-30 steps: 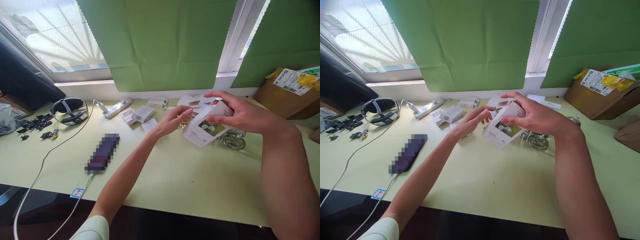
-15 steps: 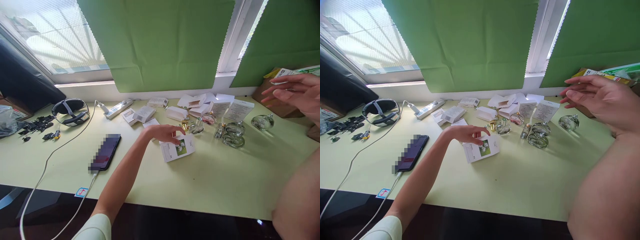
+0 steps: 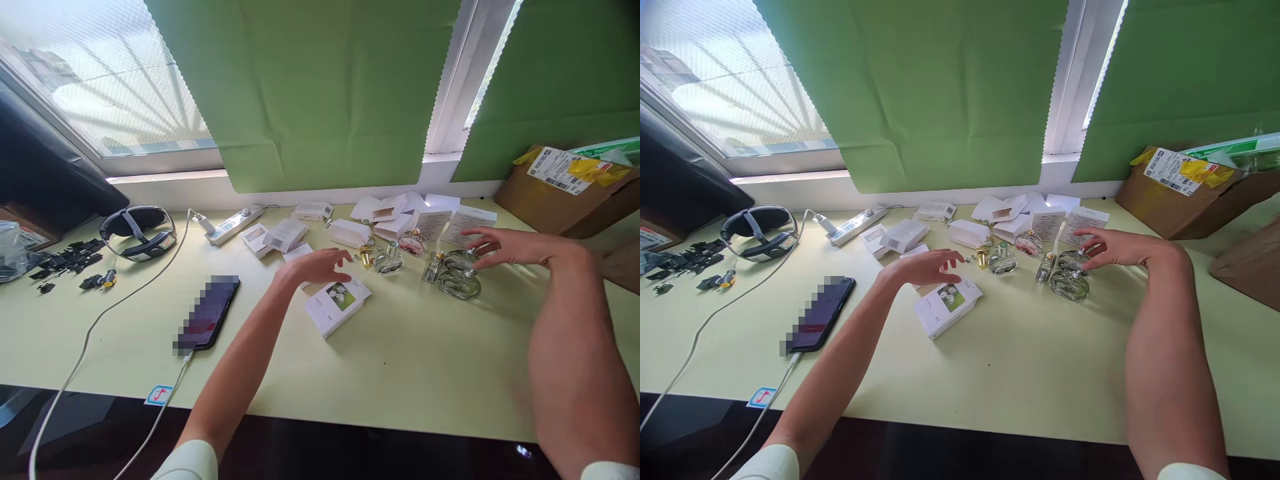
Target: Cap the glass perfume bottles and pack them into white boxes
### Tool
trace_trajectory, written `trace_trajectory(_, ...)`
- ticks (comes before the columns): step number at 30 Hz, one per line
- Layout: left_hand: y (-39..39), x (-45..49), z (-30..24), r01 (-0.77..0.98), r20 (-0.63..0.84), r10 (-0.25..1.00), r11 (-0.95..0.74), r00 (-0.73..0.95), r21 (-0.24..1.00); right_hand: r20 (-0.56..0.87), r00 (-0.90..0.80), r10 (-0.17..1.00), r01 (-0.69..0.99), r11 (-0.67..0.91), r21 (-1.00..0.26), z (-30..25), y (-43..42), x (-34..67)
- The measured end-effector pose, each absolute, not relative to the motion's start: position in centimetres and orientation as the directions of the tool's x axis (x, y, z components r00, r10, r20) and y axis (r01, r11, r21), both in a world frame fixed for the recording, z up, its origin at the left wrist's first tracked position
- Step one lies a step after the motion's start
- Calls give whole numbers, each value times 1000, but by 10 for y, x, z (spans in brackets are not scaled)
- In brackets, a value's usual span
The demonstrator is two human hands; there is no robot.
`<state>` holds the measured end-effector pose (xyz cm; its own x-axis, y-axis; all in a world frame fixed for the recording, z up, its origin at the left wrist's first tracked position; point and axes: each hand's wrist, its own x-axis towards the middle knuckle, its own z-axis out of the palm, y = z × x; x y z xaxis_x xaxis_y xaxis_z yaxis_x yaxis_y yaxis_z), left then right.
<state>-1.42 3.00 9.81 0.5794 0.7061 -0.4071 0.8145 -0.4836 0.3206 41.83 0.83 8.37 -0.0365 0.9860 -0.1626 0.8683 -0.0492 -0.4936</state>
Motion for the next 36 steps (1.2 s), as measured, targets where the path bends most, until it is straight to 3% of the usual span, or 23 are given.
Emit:
trace_trajectory(3,24,0,88,757,-422,628,-539,654,370,-344,-99,934,825,-116,-553,78,12,417)
trace_trajectory(7,20,8,81,777,-527,583,-554,618,299,-315,-90,945,816,-112,-568,73,16,418)
trace_trajectory(14,27,-7,93,794,-458,682,-602,570,92,-269,-114,956,774,-84,-628,64,22,424)
trace_trajectory(21,39,0,70,782,-236,746,-607,623,144,-195,14,981,772,-135,-621,89,13,418)
trace_trajectory(26,44,5,53,784,-193,760,-607,621,130,-42,156,987,751,-146,-644,127,-12,402)
trace_trajectory(29,44,4,52,783,-190,760,-609,621,124,9,89,996,734,-60,-677,143,-25,386)
trace_trajectory(36,44,3,53,768,-193,744,-628,639,125,-66,-189,980,685,83,-724,154,-29,346)
